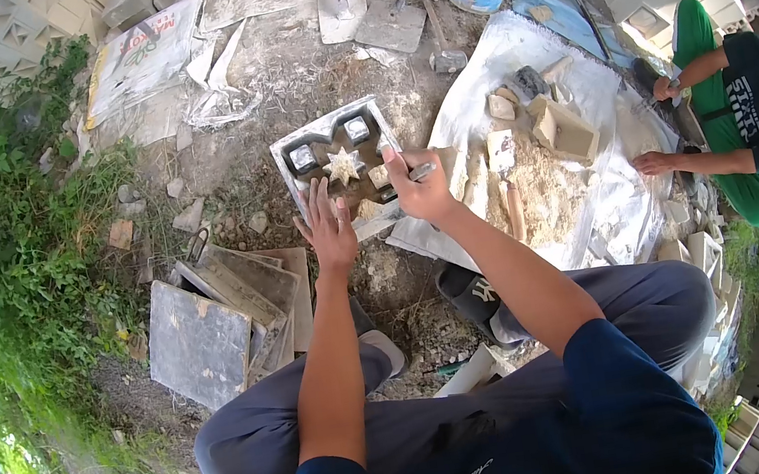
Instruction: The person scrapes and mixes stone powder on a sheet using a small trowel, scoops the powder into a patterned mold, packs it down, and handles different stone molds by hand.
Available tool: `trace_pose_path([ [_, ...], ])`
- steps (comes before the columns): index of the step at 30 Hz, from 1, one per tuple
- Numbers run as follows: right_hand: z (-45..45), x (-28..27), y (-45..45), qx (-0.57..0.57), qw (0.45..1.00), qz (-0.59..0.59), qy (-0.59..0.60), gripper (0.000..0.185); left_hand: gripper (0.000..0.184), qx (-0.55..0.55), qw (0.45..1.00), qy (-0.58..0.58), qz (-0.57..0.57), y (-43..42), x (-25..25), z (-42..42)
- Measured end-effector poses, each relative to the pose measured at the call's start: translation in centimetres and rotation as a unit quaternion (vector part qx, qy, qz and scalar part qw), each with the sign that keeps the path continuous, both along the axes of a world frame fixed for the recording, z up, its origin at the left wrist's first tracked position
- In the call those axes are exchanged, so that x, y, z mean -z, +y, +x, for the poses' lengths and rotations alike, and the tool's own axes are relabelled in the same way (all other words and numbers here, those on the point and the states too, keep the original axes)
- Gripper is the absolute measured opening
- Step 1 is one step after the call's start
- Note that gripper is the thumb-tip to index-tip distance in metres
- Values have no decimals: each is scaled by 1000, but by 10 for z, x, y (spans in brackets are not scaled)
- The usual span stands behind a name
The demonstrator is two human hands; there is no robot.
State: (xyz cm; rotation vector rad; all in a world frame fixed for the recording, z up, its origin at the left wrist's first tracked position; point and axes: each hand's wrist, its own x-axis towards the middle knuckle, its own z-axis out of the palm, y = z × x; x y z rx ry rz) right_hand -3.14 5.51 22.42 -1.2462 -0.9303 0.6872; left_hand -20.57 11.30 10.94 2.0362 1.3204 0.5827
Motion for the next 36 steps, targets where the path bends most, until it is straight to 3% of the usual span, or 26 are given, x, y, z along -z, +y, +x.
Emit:
trace_pose_path([
  [2, 15, -14, 6, 26, 994, -103, -5, 47, 63, 6, 1000, 3, -2, 6, 8, -2],
  [6, 46, -98, 5, 144, 966, 104, 188, 57, 64, 8, 1000, 16, -12, 3, 5, -3],
  [8, 68, -112, 15, 238, 931, 110, 255, 58, 65, 27, 999, 9, -17, 6, 0, -2],
  [9, 81, -104, 25, 236, 931, 112, 255, 58, 65, 25, 1000, 9, -14, 9, 0, -2],
  [15, 118, 62, 70, 391, 695, 46, 602, 18, 70, 21, 997, -59, -36, 7, -2, -7],
  [18, 96, 107, 73, 376, 667, 37, 643, 16, 69, 10, 997, -63, -39, 7, -1, -8],
  [22, 70, 104, 71, 374, 664, 33, 646, 22, 68, 21, 998, -46, -32, 6, -1, -7],
  [24, 72, 117, 54, 387, 737, -173, 527, 29, 69, 24, 999, -28, -31, 7, -2, -6],
  [25, 81, 165, 43, 327, 757, -168, 541, 29, 69, 26, 999, -10, -30, 7, -3, -6],
  [28, 76, 142, 34, 272, 769, -247, 523, 29, 71, 20, 999, 12, -24, 6, -3, -4],
  [30, 80, 138, 26, 240, 783, -239, 522, 30, 72, 17, 999, 25, -24, 7, -4, -1],
  [32, 81, 130, 11, 150, 792, -269, 527, 30, 73, 25, 999, 37, -23, 7, -5, 0],
  [33, 86, 136, -1, 102, 816, -278, 497, 41, 74, 8, 999, 31, -35, 9, -4, 1],
  [36, 93, 116, -39, 171, 828, -328, 422, 45, 75, -32, 997, 39, -59, 4, -9, 7],
])
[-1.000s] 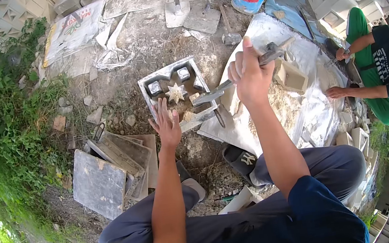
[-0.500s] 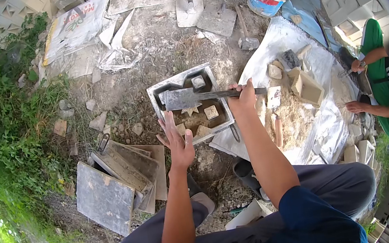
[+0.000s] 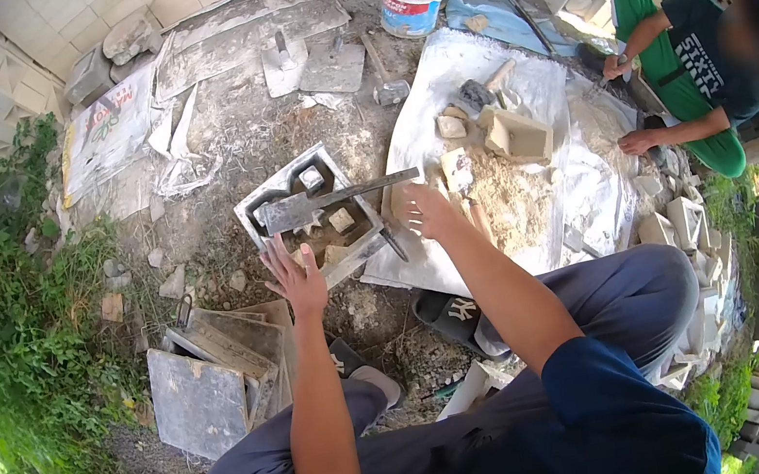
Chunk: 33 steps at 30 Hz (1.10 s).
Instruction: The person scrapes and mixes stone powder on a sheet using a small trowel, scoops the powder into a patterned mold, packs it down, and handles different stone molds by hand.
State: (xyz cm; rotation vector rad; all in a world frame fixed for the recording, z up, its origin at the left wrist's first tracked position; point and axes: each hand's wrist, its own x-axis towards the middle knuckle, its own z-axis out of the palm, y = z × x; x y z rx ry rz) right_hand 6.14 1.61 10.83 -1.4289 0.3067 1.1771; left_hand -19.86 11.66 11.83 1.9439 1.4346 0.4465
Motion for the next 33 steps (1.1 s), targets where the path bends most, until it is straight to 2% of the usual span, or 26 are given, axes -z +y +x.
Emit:
trace_pose_path([
  [1, 9, -12, -13, 5, 1000, 18, -4, 44, 75, -43, 999, 23, -13, -5, -3, 5],
  [2, 23, -23, -23, 8, 999, 38, -10, 44, 75, -29, 999, 15, -8, -11, -10, 16],
  [4, 47, -68, -43, -1, 995, 46, -94, 40, 77, -38, 997, 68, 10, -25, -27, 33],
  [6, 74, -107, -71, -9, 980, 80, -182, 36, 77, -5, 998, 56, 35, -36, -46, 60],
  [8, 93, -148, -89, 9, 974, 82, -210, 36, 77, 42, 996, 57, 51, -46, -79, 93],
  [9, 99, -192, -107, 47, 975, 131, -176, 37, 76, 68, 996, 30, 58, -57, -102, 112],
  [11, 108, -213, -124, 36, 969, 165, -179, 38, 74, 96, 991, 14, 88, -56, -126, 128],
  [16, 106, -227, -169, 18, 955, 231, -183, 44, 75, 138, 986, 14, 98, -65, -144, 133],
  [21, 99, -205, -169, 2, 960, 208, -186, 48, 78, 144, 986, -24, 84, -87, -109, 116],
  [24, 73, -210, -136, 4, 956, 231, -181, 46, 74, 119, 990, -3, 79, -97, -117, 94],
  [33, -61, -217, 26, -206, 918, 335, -42, 41, 72, -68, 991, 76, 89, -86, -135, -23],
])
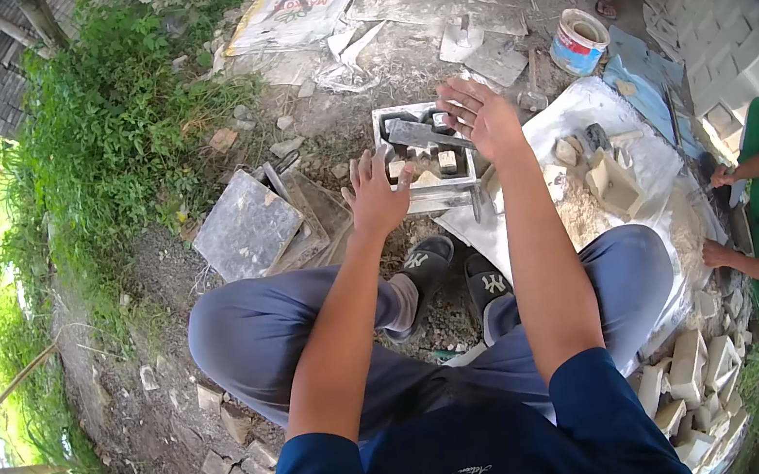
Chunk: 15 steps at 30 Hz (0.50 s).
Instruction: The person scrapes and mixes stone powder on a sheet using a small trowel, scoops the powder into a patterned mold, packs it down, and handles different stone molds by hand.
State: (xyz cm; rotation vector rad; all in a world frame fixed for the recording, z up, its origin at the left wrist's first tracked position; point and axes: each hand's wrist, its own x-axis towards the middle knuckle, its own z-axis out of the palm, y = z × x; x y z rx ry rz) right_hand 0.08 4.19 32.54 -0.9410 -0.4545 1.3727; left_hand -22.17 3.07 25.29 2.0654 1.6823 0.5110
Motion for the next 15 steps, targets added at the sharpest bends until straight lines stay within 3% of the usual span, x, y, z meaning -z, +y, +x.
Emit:
trace_pose_path([
  [3, -48, 2, 35, -89, 996, 24, 15, 40, 72, -77, 997, 10, 16, 1, 2, -44],
  [8, -112, 22, 63, -207, 976, -10, -60, 38, 72, -163, 986, -3, 17, 0, 3, -86],
  [15, -208, 94, 75, -350, 916, -35, -191, 46, 71, -318, 946, 26, 52, -30, 43, -170],
])
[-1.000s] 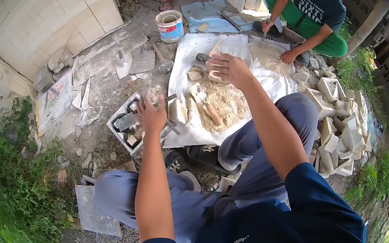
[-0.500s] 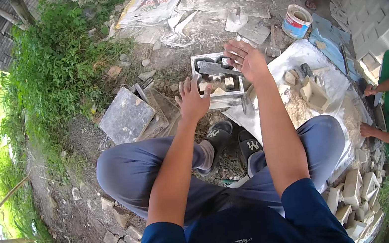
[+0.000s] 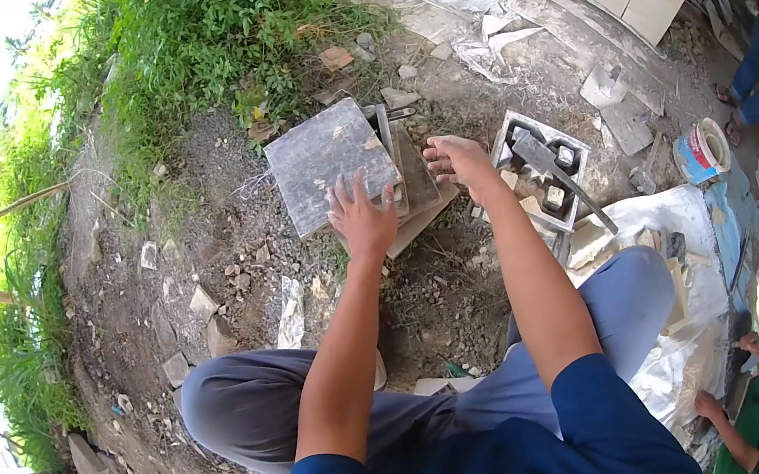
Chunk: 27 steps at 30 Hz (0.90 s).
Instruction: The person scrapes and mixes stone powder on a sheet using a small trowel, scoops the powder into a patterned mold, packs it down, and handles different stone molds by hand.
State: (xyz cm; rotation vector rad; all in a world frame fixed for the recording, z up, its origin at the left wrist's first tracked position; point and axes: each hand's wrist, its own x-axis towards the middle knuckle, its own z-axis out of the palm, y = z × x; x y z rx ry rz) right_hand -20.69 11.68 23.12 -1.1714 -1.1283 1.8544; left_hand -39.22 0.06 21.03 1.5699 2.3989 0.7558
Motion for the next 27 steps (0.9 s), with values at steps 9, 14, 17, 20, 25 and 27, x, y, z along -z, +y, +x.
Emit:
trace_pose_path([
  [9, -105, 54, -19, -111, 924, 223, -290, 89, 86, -176, 949, -227, 130, 15, 53, -136],
  [14, -109, 44, -18, -51, 922, 173, -341, 74, 71, -289, 923, -241, 87, 29, 71, -159],
  [17, -94, 78, 2, -107, 962, 81, -237, 82, 66, -272, 914, -298, 43, 27, 49, -151],
  [20, -76, 28, -4, -139, 964, -94, -206, 81, 74, -339, 935, -100, -35, 22, -23, -97],
  [25, -36, 46, -1, 107, 985, -134, -2, 74, 74, -109, 953, -238, 154, 45, -14, -68],
  [27, -3, -1, 4, 146, 986, -82, -2, 72, 70, -55, 938, -305, 152, 56, -31, -54],
])
